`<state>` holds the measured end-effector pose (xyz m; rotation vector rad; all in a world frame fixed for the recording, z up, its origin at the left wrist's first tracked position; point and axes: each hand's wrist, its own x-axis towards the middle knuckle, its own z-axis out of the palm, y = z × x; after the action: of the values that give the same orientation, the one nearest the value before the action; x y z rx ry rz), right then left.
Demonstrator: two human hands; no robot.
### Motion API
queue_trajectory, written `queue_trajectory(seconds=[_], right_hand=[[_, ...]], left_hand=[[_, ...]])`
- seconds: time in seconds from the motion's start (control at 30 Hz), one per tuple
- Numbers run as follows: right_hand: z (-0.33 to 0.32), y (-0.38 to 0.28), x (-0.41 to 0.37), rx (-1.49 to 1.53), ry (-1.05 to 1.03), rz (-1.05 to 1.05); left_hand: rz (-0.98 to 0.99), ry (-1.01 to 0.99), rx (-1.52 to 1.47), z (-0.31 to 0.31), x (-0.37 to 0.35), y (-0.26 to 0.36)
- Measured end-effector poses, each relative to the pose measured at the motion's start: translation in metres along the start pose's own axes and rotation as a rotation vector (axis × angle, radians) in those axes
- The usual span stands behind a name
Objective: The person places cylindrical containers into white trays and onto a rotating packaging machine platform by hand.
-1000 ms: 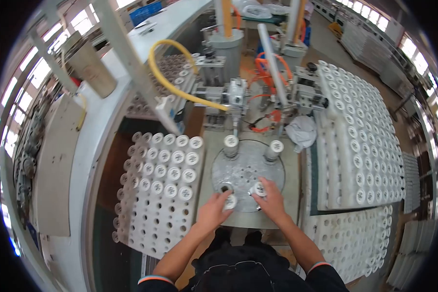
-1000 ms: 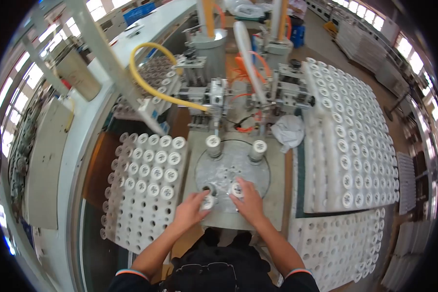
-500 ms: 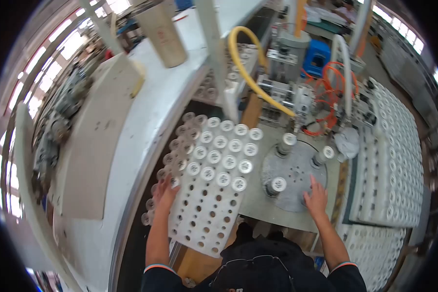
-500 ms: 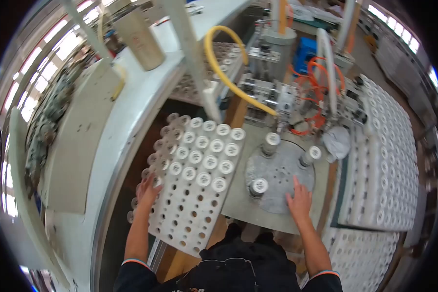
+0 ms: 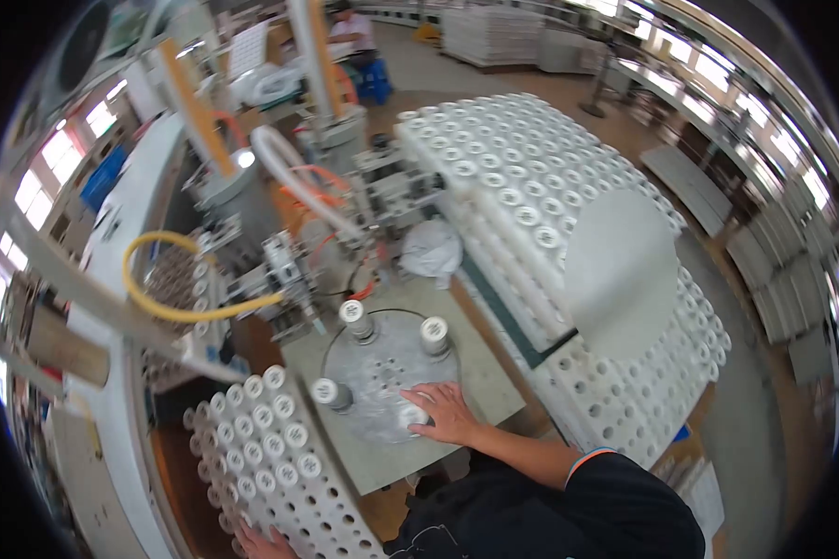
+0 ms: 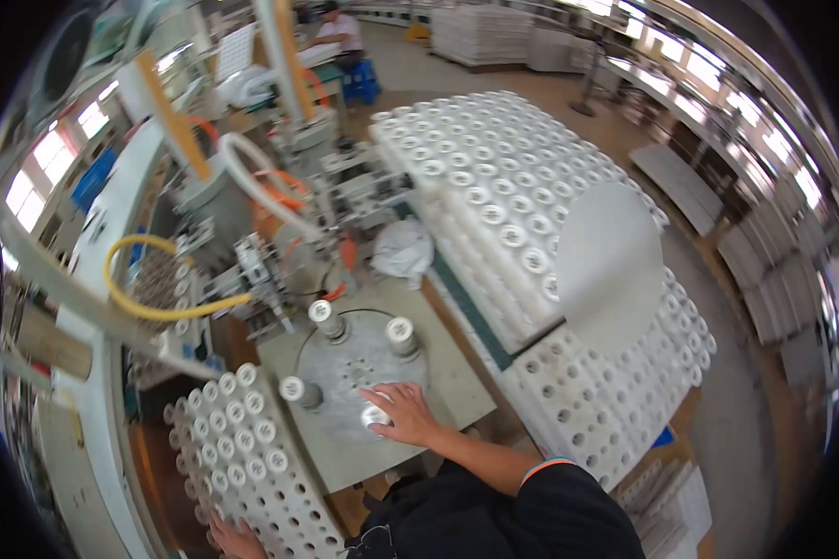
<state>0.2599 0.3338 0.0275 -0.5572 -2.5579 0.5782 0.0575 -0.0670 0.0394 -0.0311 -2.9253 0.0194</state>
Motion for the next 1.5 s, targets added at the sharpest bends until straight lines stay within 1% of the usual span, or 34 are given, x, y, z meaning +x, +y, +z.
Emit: queue_trajectory(seconds=[0.07,0.1,0.13,0.2,0.27,0.3,0.33,0.37,0.4,0.43,0.47,0.5,0.53,0.57,0.6,0.67,0.7,0.73,0.77,0.8,0.87,0.9,0.97,1.03,1.07,1.1,1.13,1.17,1.23,1.3,1.37,1.43,1.47,1.5], right_hand=[[-0.026,0.022,-0.023,0.091,0.143,0.124],[-0.042,0.043,-0.038,0.033,0.214,0.178],[-0.063,0.066,-0.055,-0.030,0.289,0.229],[-0.117,0.108,-0.089,-0.116,0.490,0.356],[-0.176,0.155,-0.139,-0.251,0.608,0.509],[-0.206,0.181,-0.169,-0.310,0.639,0.602],[-0.232,0.210,-0.198,-0.370,0.812,0.527],[-0.264,0.227,-0.226,-0.515,0.791,0.657],[-0.292,0.242,-0.253,-0.631,0.766,0.761],[-0.316,0.254,-0.278,-0.741,0.735,0.861],[-0.337,0.258,-0.301,-0.828,0.638,0.987],[-0.356,0.250,-0.311,-0.882,0.453,1.153],[-0.368,0.245,-0.324,-0.897,0.350,1.167],[-0.375,0.244,-0.336,-0.904,0.242,1.166],[-0.378,0.248,-0.347,-0.876,0.235,1.153],[-0.375,0.257,-0.361,-0.803,0.242,1.063],[-0.372,0.262,-0.366,-0.755,0.254,0.989],[-0.367,0.278,-0.378,-0.776,0.262,0.893],[-0.363,0.285,-0.380,-0.726,0.297,0.885],[-0.361,0.290,-0.380,-0.679,0.331,0.885],[-0.351,0.302,-0.387,-0.748,0.361,0.907],[-0.351,0.308,-0.393,-0.699,0.364,0.882],[-0.357,0.306,-0.397,-0.637,0.365,0.850],[-0.373,0.290,-0.380,-0.586,0.230,0.986],[-0.374,0.288,-0.375,-0.575,0.229,0.966],[-0.374,0.286,-0.374,-0.590,0.386,0.940],[-0.374,0.283,-0.365,-0.604,0.543,0.915],[-0.367,0.279,-0.353,-0.601,0.544,0.904],[-0.346,0.252,-0.306,-0.385,0.640,0.871],[-0.303,0.243,-0.264,-0.297,0.601,0.754],[-0.264,0.209,-0.202,0.075,0.589,0.714],[-0.237,0.167,-0.139,0.134,0.439,0.503],[-0.212,0.159,-0.121,0.211,0.394,0.421],[-0.201,0.132,-0.091,0.227,0.339,0.366]], left_hand=[[0.415,0.057,-0.403,-0.012,-0.013,0.048],[0.244,-0.340,-0.700,-0.024,-0.020,0.093],[0.176,-0.534,-0.912,-0.072,-0.038,0.155],[0.432,-0.835,-1.015,0.046,-0.026,0.189],[0.683,-0.955,-0.851,-0.007,-0.056,0.284],[0.720,-0.979,-0.845,-0.019,-0.072,0.320],[0.916,-0.659,-0.842,-0.025,-0.089,0.353],[1.084,-0.324,-0.829,-0.026,-0.102,0.374],[1.102,-0.332,-0.830,-0.020,-0.104,0.388],[1.193,-0.465,-0.698,-0.011,-0.098,0.400],[1.270,-0.596,-0.558,-0.007,-0.096,0.409],[1.272,-0.596,-0.580,-0.014,-0.098,0.413],[1.259,-0.596,-0.568,-0.021,-0.100,0.413],[1.258,-0.581,-0.626,-0.029,-0.100,0.410],[1.241,-0.557,-0.677,-0.037,-0.098,0.405],[1.109,-0.630,-0.643,-0.052,-0.103,0.392],[1.080,-0.621,-0.578,-0.039,-0.102,0.383],[0.980,-0.716,-0.435,-0.048,-0.107,0.382],[0.926,-0.767,-0.392,-0.049,-0.112,0.379],[0.933,-0.763,-0.416,-0.044,-0.118,0.375],[0.935,-0.769,-0.448,-0.046,-0.127,0.373],[0.932,-0.784,-0.455,-0.049,-0.130,0.375],[0.912,-0.733,-0.486,-0.046,-0.134,0.378],[0.899,-0.676,-0.527,-0.043,-0.130,0.385],[0.865,-0.642,-0.575,-0.043,-0.127,0.389],[0.833,-0.610,-0.623,-0.041,-0.123,0.394],[0.821,-0.601,-0.625,-0.037,-0.117,0.399],[0.794,-0.569,-0.653,-0.031,-0.111,0.404],[0.720,-0.468,-0.654,-0.024,-0.102,0.418],[0.660,-0.444,-0.666,-0.036,-0.099,0.439],[0.591,-0.424,-0.678,-0.040,-0.101,0.449],[0.849,-0.538,-0.396,-0.039,-0.100,0.450],[0.827,-0.527,-0.406,-0.035,-0.100,0.444],[0.929,-0.542,-0.338,-0.030,-0.100,0.433]])
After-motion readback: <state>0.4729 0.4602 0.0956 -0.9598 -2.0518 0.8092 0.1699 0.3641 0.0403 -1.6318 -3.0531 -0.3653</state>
